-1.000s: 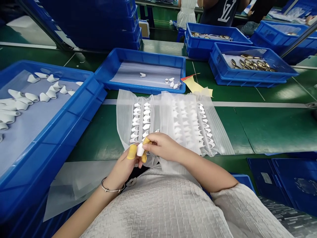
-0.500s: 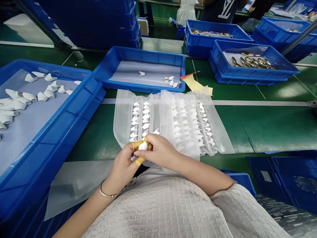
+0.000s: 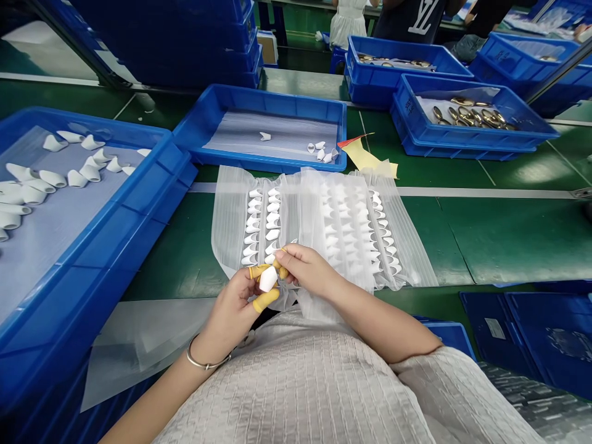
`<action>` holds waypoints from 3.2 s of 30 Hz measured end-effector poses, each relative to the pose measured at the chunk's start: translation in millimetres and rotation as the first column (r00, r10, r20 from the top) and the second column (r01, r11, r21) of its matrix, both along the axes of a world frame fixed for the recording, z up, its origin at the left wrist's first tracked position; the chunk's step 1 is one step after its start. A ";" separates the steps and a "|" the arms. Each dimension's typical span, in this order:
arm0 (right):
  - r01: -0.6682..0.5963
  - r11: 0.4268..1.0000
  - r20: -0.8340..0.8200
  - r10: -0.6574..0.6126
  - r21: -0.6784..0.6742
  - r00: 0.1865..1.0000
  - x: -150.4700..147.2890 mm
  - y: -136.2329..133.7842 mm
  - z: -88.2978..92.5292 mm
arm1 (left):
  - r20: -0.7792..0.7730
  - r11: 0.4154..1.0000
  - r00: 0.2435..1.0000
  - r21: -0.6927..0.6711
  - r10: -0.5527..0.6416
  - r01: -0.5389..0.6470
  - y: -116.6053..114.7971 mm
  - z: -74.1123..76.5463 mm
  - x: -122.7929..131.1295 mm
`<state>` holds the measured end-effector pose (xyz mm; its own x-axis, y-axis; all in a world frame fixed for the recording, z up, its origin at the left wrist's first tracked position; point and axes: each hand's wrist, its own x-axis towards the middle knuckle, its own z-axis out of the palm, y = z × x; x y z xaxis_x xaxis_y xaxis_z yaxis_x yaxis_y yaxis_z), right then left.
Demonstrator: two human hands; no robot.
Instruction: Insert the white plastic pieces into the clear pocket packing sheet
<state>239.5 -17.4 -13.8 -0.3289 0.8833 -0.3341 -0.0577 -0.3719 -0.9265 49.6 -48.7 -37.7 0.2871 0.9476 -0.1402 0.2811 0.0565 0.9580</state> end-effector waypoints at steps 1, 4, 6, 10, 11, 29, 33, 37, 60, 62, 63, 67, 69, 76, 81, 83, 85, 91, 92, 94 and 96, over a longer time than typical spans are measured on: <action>-0.020 1.000 -0.006 0.020 0.008 1.000 0.0 -0.5 0.7 | -0.006 1.000 1.000 0.004 -0.001 0.001 0.3 -0.4 -0.1; -0.060 0.998 -0.029 0.061 0.033 0.998 -0.8 -1.2 1.9 | 0.009 1.000 1.000 -0.009 0.012 -0.012 1.0 -0.5 0.6; -0.055 0.997 -0.038 0.057 0.055 0.998 -0.8 -1.3 1.9 | 0.094 0.998 0.994 -0.045 0.050 -0.046 1.4 0.7 1.8; -0.051 0.991 -0.052 0.058 0.123 0.997 1.9 -2.4 0.3 | 0.208 0.989 0.969 -0.091 0.135 -0.119 1.3 2.7 2.0; -0.055 0.989 -0.046 0.062 0.136 0.997 3.0 -2.8 -0.4 | 0.187 0.988 0.972 -0.082 0.144 -0.130 1.1 2.2 1.2; -0.341 0.677 0.474 -0.013 0.652 0.880 15.3 -4.7 4.0 | 0.133 0.996 0.987 -0.017 0.093 -0.092 0.5 2.1 -2.5; -0.334 0.704 0.493 -0.027 0.627 0.870 16.9 -7.5 2.7 | 0.091 0.996 0.992 0.005 0.088 -0.089 0.6 0.1 -4.3; -0.198 0.884 0.346 0.044 0.424 0.937 16.4 -8.3 -0.3 | 0.036 0.991 0.993 0.075 0.109 -0.111 0.5 3.3 -3.8; -0.186 0.880 0.296 0.054 0.437 0.954 13.9 -6.0 6.6 | -0.009 0.988 0.993 0.100 0.117 -0.115 -0.2 -0.7 -6.5; -0.231 0.802 0.371 0.013 0.550 0.928 14.7 -7.1 6.8 | 0.037 0.991 0.993 0.072 0.111 -0.114 -0.4 -2.6 -6.9; -0.246 0.786 0.385 0.011 0.568 0.923 15.0 -7.4 5.9 | 0.050 0.992 0.993 0.064 0.109 -0.112 -0.8 -3.3 -7.0; -0.175 0.903 0.277 0.066 0.392 0.959 14.4 -6.6 -2.4 | 0.017 0.984 0.991 0.117 0.134 -0.135 -2.4 -3.2 -7.1; -0.143 0.961 0.165 0.105 0.237 0.981 12.9 -5.9 -6.5 | -0.019 0.974 0.990 0.184 0.137 -0.131 -2.7 -2.0 -6.9; -0.165 0.951 0.174 0.121 0.262 0.977 11.4 -9.0 -0.4 | 0.004 0.985 0.993 0.128 0.118 -0.117 -1.2 -5.1 -8.2; -0.298 0.730 0.445 -0.009 0.615 0.895 17.4 -11.4 3.3 | 0.102 0.994 0.989 0.023 0.105 -0.108 -2.2 -9.7 -8.5; -0.299 0.729 0.444 -0.008 0.616 0.896 18.4 -11.3 0.8 | 0.100 0.994 0.989 0.026 0.107 -0.110 -3.0 -10.3 -8.6; -0.230 0.825 0.370 0.027 0.517 0.929 17.7 -10.5 -2.8 | 0.068 0.991 0.991 0.063 0.117 -0.121 -3.2 -9.8 -8.6; -0.151 0.988 0.085 0.147 0.039 0.985 9.2 -6.4 -8.2 | -0.049 0.951 0.995 0.303 0.082 -0.063 -1.0 -2.1 -6.3; -0.154 0.988 0.070 0.153 0.019 0.986 8.2 -6.2 -7.8 | -0.053 0.948 0.996 0.313 0.077 -0.057 -0.7 -1.1 -6.0; -0.147 0.989 0.044 0.146 0.034 0.988 7.3 -6.6 -6.0 | -0.050 0.955 0.995 0.288 0.089 -0.071 -0.5 -0.8 -5.8; -0.145 0.983 0.064 0.138 0.111 0.988 8.3 -8.2 -3.2 | -0.035 0.973 0.994 0.213 0.102 -0.093 -0.6 -2.4 -6.0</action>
<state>247.8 -25.5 -16.9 -0.4369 0.8628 -0.2542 0.0406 -0.2634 -0.9638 43.6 -49.3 -40.0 0.1898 0.9803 0.0549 0.3280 -0.1160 0.9375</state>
